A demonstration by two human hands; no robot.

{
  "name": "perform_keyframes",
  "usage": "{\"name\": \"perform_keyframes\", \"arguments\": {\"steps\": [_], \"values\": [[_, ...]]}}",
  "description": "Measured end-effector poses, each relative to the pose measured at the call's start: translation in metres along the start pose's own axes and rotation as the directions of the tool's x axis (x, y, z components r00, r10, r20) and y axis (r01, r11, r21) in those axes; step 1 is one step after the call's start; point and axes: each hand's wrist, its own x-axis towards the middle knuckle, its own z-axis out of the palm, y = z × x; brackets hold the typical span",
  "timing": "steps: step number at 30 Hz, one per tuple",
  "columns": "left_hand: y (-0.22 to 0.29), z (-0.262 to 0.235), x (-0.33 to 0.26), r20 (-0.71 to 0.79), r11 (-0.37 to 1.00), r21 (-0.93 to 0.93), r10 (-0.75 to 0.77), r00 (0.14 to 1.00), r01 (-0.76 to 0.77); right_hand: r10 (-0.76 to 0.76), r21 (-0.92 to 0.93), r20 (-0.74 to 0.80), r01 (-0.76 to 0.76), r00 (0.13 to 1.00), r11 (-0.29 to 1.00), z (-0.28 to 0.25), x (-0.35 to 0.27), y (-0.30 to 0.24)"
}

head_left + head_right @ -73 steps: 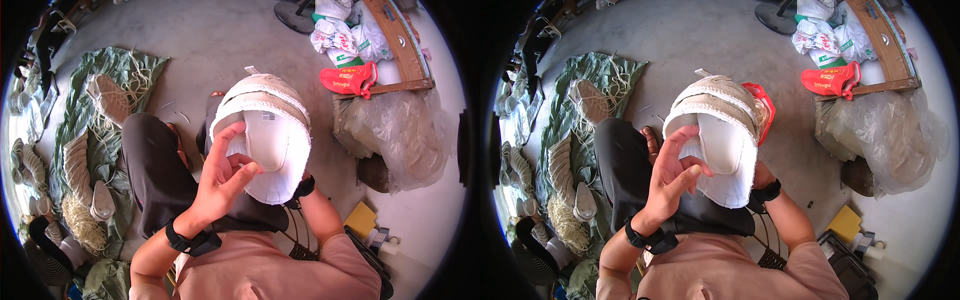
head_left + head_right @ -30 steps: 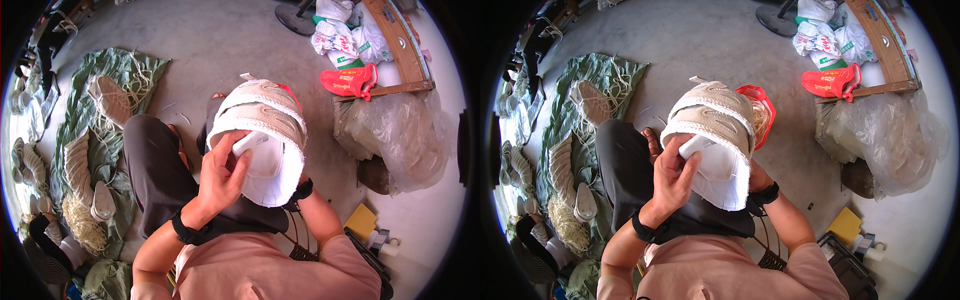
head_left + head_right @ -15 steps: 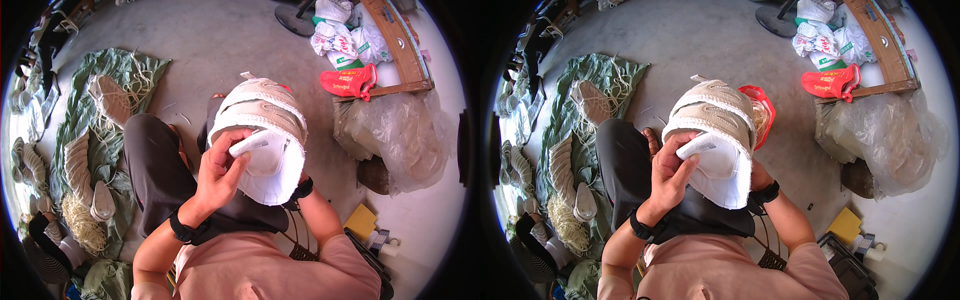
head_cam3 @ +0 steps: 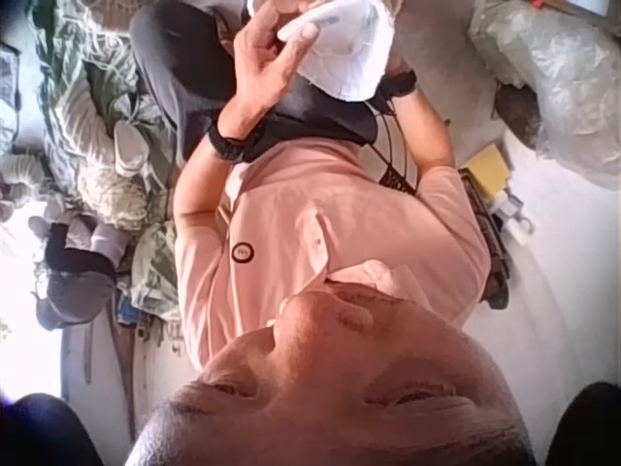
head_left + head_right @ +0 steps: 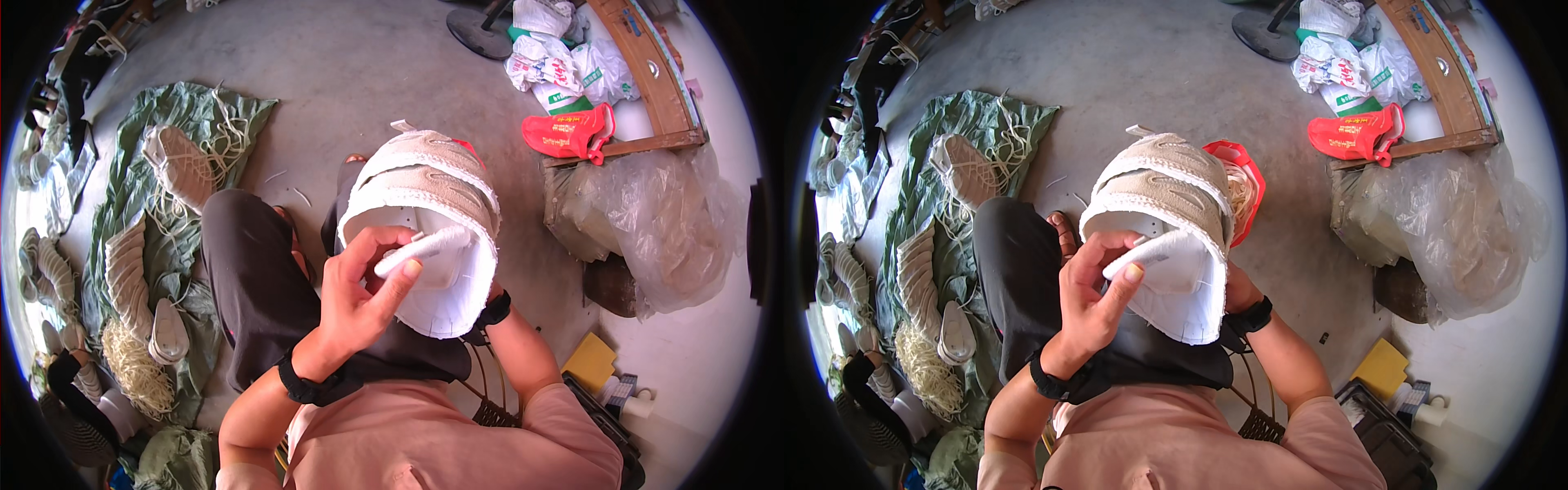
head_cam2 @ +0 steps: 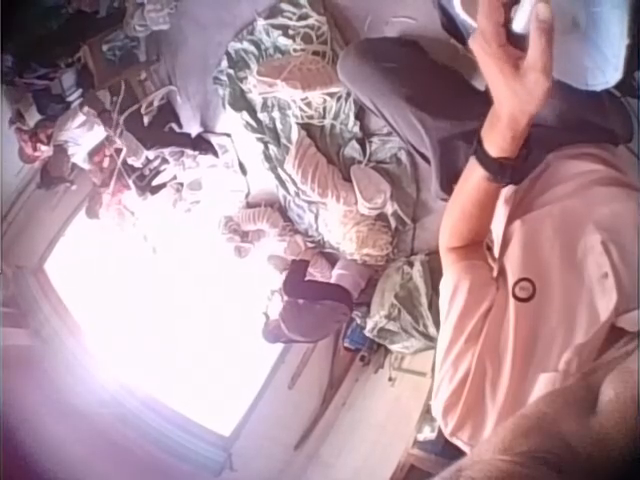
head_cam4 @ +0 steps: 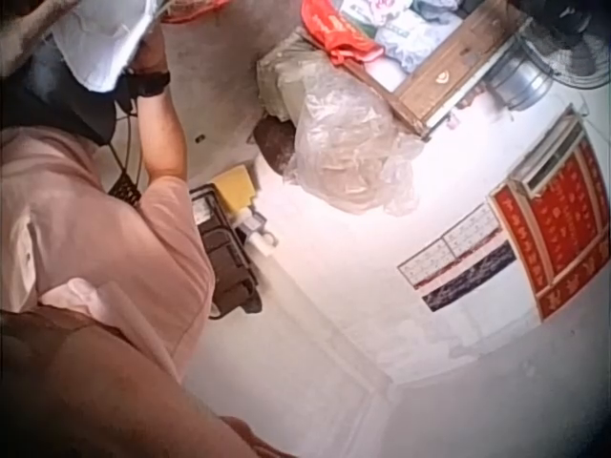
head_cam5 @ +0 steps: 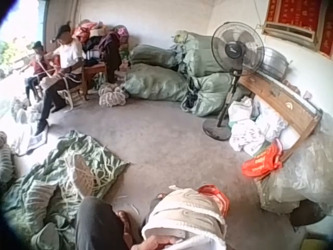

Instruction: The recorder is taking white shoe uppers and tying them together in pairs using long white strings or laces.

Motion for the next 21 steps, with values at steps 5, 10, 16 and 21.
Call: {"name": "perform_keyframes", "arguments": {"steps": [5,10,16,21], "values": [[0.01,0.004,-0.007,0.095,0.858,0.285,0.418,0.903,-0.427,-0.024,0.015,0.028,0.024,0.999,1.0,-0.01,0.004,0.007],[0.01,0.008,-0.02,0.15,0.838,0.248,0.462,0.874,-0.486,-0.064,0.025,0.04,0.063,0.997,0.998,-0.006,0.008,0.005],[0.007,0.02,-0.024,0.084,0.905,0.307,0.281,0.956,-0.293,-0.046,0.073,0.012,0.045,0.999,0.996,0.006,0.006,-0.006],[0.017,0.022,-0.02,0.066,0.834,0.548,0.031,0.997,-0.062,-0.095,0.054,0.052,0.093,0.994,0.994,0.004,0.003,-0.011]]}}
